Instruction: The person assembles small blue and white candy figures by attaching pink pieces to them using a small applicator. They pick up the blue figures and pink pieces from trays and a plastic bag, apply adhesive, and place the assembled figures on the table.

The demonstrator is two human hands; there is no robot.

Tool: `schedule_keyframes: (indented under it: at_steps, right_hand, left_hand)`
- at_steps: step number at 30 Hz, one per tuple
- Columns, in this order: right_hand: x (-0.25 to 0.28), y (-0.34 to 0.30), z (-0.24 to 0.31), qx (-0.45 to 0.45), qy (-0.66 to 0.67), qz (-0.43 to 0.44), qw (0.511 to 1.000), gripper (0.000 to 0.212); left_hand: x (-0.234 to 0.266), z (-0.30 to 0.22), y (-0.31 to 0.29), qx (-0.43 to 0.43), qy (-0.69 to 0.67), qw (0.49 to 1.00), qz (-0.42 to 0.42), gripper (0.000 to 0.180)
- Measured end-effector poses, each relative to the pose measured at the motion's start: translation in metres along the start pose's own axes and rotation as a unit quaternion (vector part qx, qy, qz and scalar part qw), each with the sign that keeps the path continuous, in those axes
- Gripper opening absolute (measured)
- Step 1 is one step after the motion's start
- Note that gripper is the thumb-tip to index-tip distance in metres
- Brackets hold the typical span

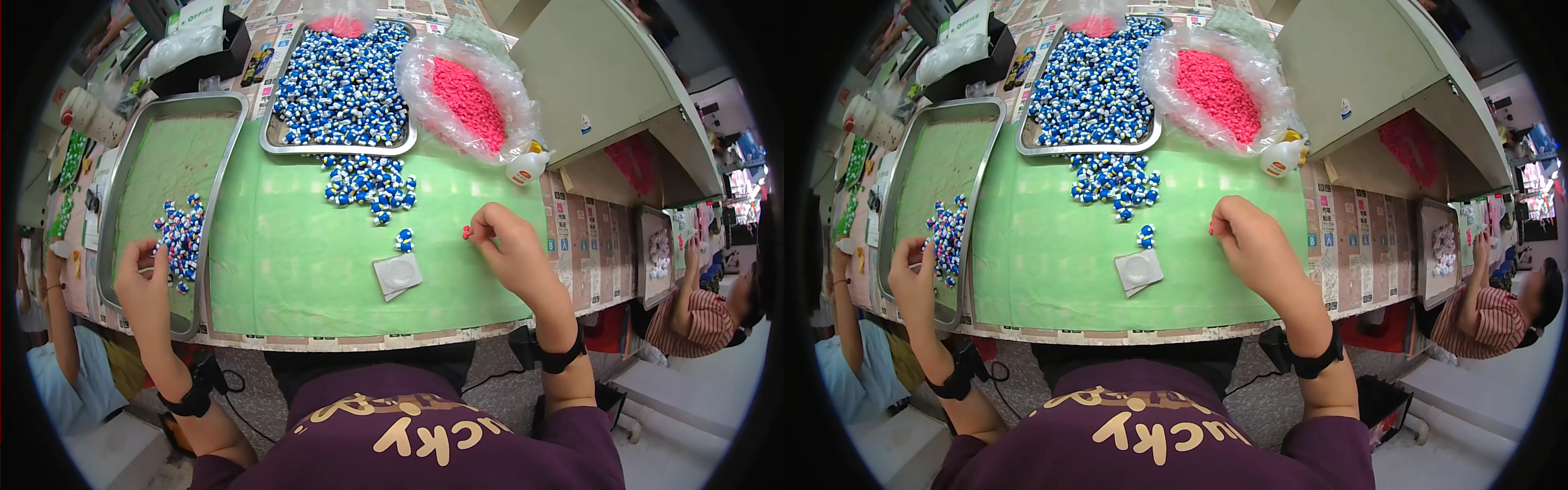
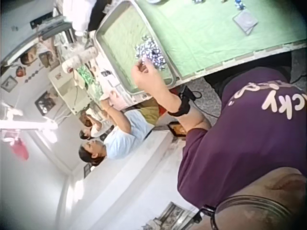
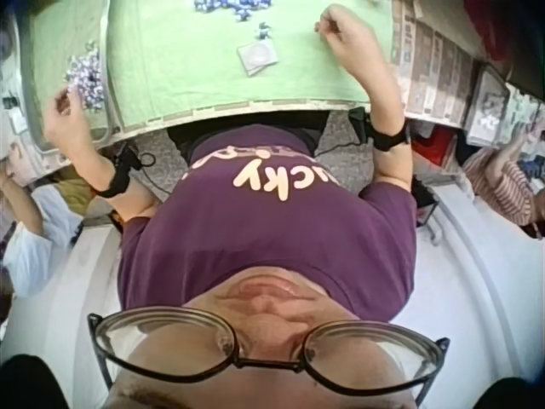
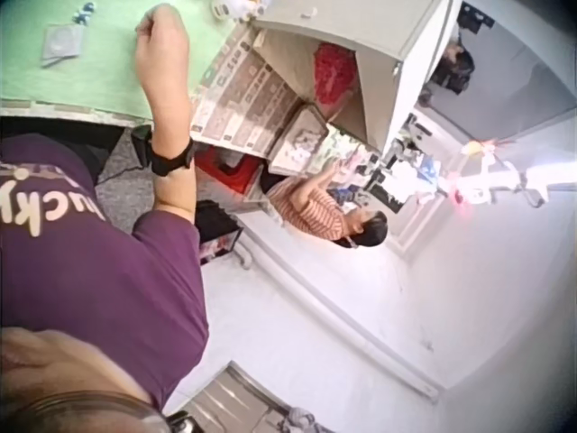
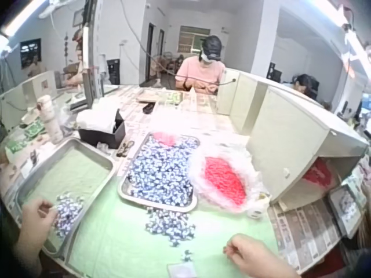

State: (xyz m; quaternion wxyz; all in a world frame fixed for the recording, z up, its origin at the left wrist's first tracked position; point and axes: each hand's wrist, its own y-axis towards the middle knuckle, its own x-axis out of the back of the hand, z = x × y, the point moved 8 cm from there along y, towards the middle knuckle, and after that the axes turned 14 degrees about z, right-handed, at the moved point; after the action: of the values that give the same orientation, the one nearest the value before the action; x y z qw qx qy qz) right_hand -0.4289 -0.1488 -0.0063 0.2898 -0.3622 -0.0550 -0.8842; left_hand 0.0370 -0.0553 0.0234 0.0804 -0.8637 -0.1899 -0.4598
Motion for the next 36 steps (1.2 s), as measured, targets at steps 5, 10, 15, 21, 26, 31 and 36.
schedule_keyframes:
  at_steps: [5,10,15,21,26,31,36]
  right_hand:
    - [-0.008,0.004,0.01,0.008,-0.076,0.011,0.997,0.011]
    - [-0.013,0.005,0.011,-0.002,-0.123,-0.004,0.992,0.01]
    - [-0.015,0.001,0.022,0.029,-0.133,-0.008,0.991,0.012]
    - [-0.029,-0.009,0.008,0.017,0.025,0.027,0.999,0.013]
    - [-0.029,-0.013,-0.001,-0.013,0.052,0.02,0.998,0.014]
    - [-0.028,-0.012,0.013,0.017,0.071,0.031,0.997,0.015]
    - [-0.028,0.006,0.077,0.103,0.032,0.088,0.99,0.023]
  left_hand:
    - [-0.022,-0.064,0.001,-0.096,-0.017,0.995,-0.02,0.021]
    - [-0.104,-0.173,-0.013,-0.256,-0.112,0.934,0.221,0.014]
    - [-0.169,-0.215,-0.026,-0.366,-0.027,0.879,0.304,0.017]
    - [-0.194,-0.219,-0.027,-0.368,0.046,0.879,0.301,0.016]
    - [-0.19,-0.217,-0.027,-0.381,0.028,0.872,0.307,0.016]
    - [-0.145,-0.206,-0.022,-0.282,-0.143,0.884,0.344,0.015]
    - [-0.116,-0.174,-0.032,-0.158,-0.421,0.825,0.342,0.018]
